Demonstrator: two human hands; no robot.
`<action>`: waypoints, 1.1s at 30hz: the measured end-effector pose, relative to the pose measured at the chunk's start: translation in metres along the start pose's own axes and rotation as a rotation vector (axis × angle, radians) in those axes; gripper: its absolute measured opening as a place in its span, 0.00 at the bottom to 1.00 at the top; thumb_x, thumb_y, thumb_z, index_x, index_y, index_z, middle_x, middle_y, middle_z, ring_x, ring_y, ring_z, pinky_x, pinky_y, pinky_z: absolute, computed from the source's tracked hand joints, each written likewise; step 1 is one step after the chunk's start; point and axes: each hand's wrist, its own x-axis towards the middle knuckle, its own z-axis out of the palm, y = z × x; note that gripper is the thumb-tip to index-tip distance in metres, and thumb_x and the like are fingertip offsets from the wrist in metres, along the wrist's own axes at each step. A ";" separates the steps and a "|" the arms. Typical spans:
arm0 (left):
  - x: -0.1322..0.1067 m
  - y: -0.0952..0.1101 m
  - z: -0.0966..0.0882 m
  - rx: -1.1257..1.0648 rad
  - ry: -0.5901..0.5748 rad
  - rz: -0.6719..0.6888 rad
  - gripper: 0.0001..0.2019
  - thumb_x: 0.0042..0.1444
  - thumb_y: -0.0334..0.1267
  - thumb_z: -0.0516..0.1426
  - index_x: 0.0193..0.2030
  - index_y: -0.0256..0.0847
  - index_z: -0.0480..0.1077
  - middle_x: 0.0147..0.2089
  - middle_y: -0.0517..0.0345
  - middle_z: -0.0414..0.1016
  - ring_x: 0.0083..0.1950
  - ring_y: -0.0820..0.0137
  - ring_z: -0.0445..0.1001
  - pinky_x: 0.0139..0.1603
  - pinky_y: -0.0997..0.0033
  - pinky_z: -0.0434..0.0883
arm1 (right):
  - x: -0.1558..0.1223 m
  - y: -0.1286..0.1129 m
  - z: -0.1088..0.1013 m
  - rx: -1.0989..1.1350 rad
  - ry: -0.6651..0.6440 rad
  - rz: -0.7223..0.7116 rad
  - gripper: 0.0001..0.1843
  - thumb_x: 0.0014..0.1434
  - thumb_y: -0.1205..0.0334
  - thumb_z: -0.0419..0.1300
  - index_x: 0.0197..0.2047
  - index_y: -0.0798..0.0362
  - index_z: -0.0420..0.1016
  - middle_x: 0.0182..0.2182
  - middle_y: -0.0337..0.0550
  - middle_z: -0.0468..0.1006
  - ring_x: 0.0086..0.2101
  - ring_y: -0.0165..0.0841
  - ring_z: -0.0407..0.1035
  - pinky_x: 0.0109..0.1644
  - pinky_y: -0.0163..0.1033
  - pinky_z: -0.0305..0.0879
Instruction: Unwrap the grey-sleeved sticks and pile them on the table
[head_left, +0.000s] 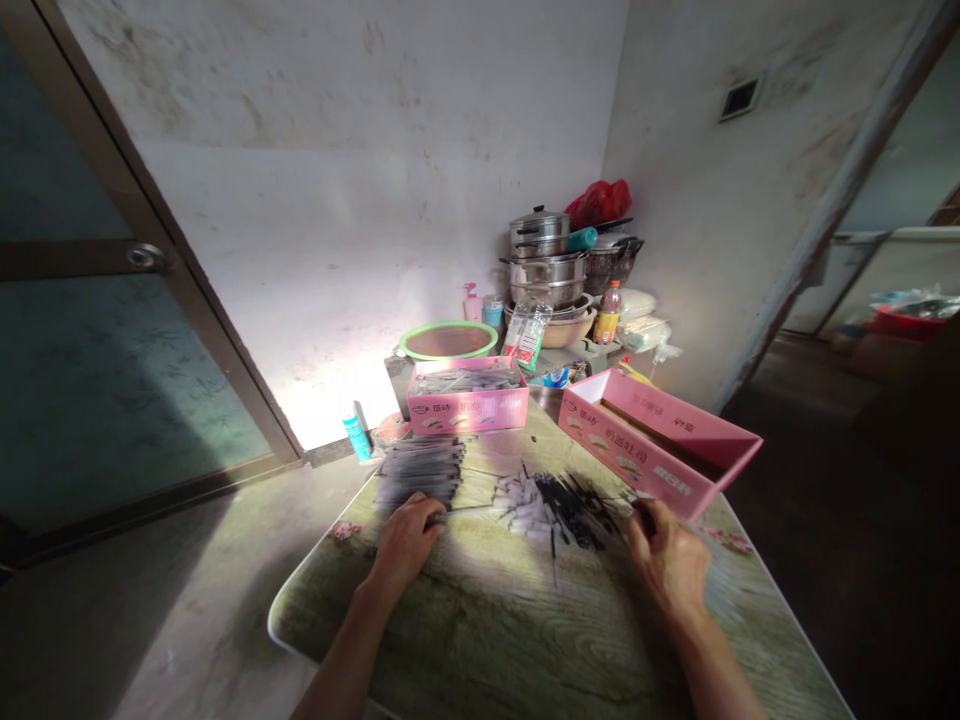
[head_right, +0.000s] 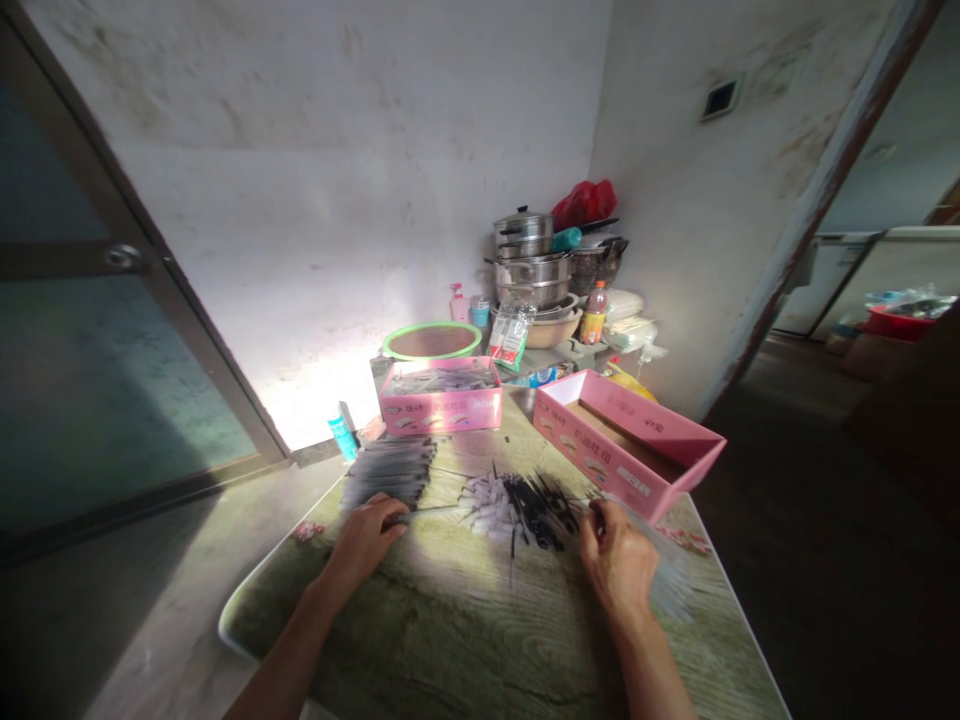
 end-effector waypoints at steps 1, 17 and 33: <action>0.001 0.003 0.001 0.007 -0.005 0.020 0.09 0.52 0.27 0.59 0.39 0.42 0.76 0.42 0.57 0.74 0.42 0.68 0.74 0.45 0.72 0.66 | 0.000 0.000 0.000 0.002 -0.003 0.006 0.22 0.60 0.51 0.49 0.40 0.56 0.79 0.23 0.48 0.80 0.24 0.37 0.73 0.29 0.37 0.58; 0.009 0.008 0.008 0.039 -0.046 0.119 0.07 0.53 0.25 0.57 0.33 0.41 0.73 0.36 0.57 0.75 0.42 0.66 0.72 0.43 0.71 0.63 | -0.002 -0.001 0.001 0.059 -0.012 -0.020 0.21 0.61 0.53 0.49 0.41 0.56 0.79 0.26 0.48 0.81 0.25 0.37 0.74 0.31 0.37 0.60; 0.055 0.090 0.039 -0.237 0.019 0.533 0.06 0.57 0.30 0.58 0.35 0.42 0.75 0.35 0.56 0.77 0.40 0.64 0.74 0.43 0.66 0.69 | -0.004 -0.025 0.005 0.844 -0.399 0.180 0.23 0.63 0.42 0.53 0.25 0.50 0.68 0.20 0.40 0.74 0.20 0.34 0.67 0.27 0.38 0.62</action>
